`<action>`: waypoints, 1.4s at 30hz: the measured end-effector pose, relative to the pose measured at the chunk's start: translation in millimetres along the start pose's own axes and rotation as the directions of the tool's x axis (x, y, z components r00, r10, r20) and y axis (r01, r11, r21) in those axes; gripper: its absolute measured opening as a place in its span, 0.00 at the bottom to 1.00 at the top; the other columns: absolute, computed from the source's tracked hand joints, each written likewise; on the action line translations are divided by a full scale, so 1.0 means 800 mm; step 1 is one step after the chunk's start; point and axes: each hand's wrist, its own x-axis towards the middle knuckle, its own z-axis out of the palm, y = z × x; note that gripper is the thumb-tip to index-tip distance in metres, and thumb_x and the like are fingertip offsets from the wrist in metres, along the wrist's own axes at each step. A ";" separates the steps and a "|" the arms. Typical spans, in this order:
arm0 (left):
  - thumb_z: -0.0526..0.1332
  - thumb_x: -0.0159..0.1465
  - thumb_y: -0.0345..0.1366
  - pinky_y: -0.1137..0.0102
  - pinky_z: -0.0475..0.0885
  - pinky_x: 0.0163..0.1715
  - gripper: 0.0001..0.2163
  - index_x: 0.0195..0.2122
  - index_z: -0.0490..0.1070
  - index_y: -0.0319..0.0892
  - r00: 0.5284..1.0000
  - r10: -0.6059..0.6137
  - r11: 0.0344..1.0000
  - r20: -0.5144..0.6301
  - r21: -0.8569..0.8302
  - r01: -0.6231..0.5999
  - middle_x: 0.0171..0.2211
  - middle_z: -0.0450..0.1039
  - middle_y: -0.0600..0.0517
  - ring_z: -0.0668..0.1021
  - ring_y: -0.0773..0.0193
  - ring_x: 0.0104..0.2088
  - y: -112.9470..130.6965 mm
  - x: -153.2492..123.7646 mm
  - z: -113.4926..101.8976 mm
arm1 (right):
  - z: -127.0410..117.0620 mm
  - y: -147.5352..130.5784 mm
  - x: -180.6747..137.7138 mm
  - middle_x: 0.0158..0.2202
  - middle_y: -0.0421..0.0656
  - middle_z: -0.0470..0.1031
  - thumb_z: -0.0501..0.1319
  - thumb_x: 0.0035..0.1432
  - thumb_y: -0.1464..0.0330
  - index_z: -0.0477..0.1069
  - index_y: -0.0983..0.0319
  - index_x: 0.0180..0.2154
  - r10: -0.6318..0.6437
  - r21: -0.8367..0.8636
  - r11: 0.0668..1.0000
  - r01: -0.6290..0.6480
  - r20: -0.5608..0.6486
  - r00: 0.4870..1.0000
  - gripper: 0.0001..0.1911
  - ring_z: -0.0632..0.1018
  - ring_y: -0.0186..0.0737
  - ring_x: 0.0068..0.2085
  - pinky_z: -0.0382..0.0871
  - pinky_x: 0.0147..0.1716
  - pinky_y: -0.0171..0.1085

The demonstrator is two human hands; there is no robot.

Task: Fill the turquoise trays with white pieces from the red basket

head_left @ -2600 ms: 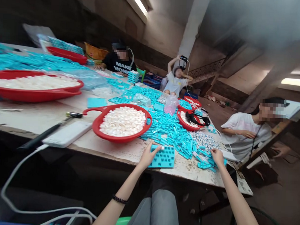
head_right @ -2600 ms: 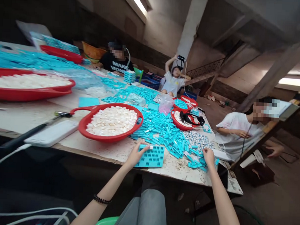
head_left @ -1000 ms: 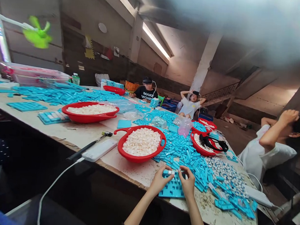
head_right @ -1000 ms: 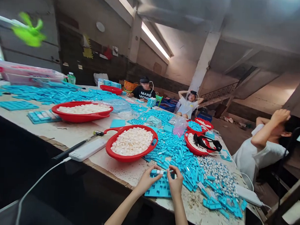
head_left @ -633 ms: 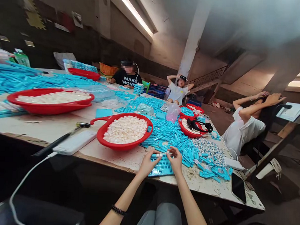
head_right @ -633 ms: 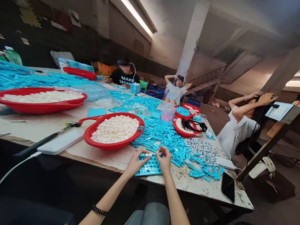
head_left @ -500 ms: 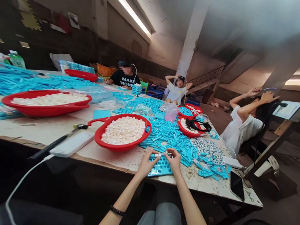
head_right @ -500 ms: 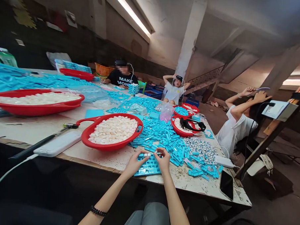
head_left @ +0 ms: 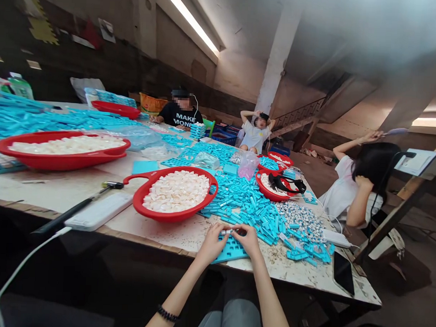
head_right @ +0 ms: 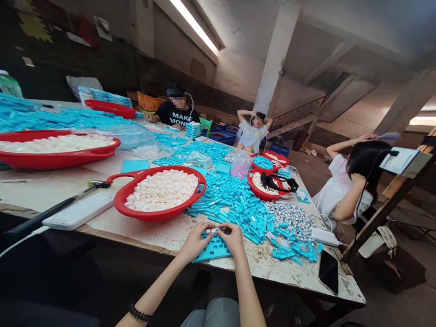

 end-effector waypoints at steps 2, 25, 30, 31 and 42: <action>0.60 0.59 0.34 0.56 0.73 0.50 0.08 0.38 0.76 0.46 1.000 0.020 1.000 -0.003 0.012 -0.020 0.39 0.78 0.47 0.79 0.52 0.45 -0.003 0.000 0.003 | -0.001 -0.001 -0.002 0.36 0.45 0.84 0.68 0.54 0.61 0.83 0.59 0.37 -0.018 -0.014 1.000 0.018 0.010 1.000 0.11 0.81 0.45 0.36 0.76 0.39 0.42; 0.59 0.61 0.37 0.59 0.73 0.50 0.07 0.38 0.75 0.45 1.000 0.005 0.999 0.012 0.033 -0.005 0.40 0.77 0.48 0.79 0.54 0.45 0.012 -0.004 0.001 | -0.006 -0.005 -0.008 0.46 0.46 0.80 0.66 0.58 0.65 0.82 0.58 0.36 -0.003 -0.034 0.999 0.004 0.013 1.000 0.06 0.79 0.46 0.49 0.74 0.45 0.41; 0.55 0.66 0.37 0.61 0.72 0.52 0.09 0.39 0.75 0.46 0.991 0.120 0.987 -0.063 0.113 -0.113 0.42 0.75 0.48 0.78 0.55 0.48 0.050 -0.009 -0.040 | -0.003 -0.002 -0.009 0.43 0.45 0.80 0.67 0.59 0.66 0.82 0.58 0.36 -0.021 -0.016 1.000 0.022 0.007 1.000 0.05 0.79 0.47 0.48 0.71 0.52 0.46; 0.55 0.67 0.37 0.62 0.72 0.52 0.09 0.38 0.75 0.46 0.984 0.158 0.978 -0.078 0.148 -0.145 0.42 0.75 0.48 0.78 0.55 0.47 0.058 -0.004 -0.058 | -0.003 -0.001 -0.010 0.42 0.45 0.80 0.67 0.58 0.66 0.81 0.58 0.36 -0.027 -0.008 1.000 0.027 0.006 1.000 0.05 0.79 0.47 0.48 0.71 0.51 0.46; 0.60 0.54 0.36 0.65 0.74 0.43 0.08 0.32 0.77 0.43 0.944 -0.319 0.743 0.084 0.641 0.194 0.37 0.83 0.46 0.81 0.51 0.42 0.003 0.146 -0.240 | -0.004 0.002 -0.011 0.39 0.44 0.81 0.66 0.57 0.67 0.82 0.58 0.36 -0.028 -0.014 1.000 0.028 0.020 0.999 0.05 0.80 0.48 0.46 0.71 0.50 0.46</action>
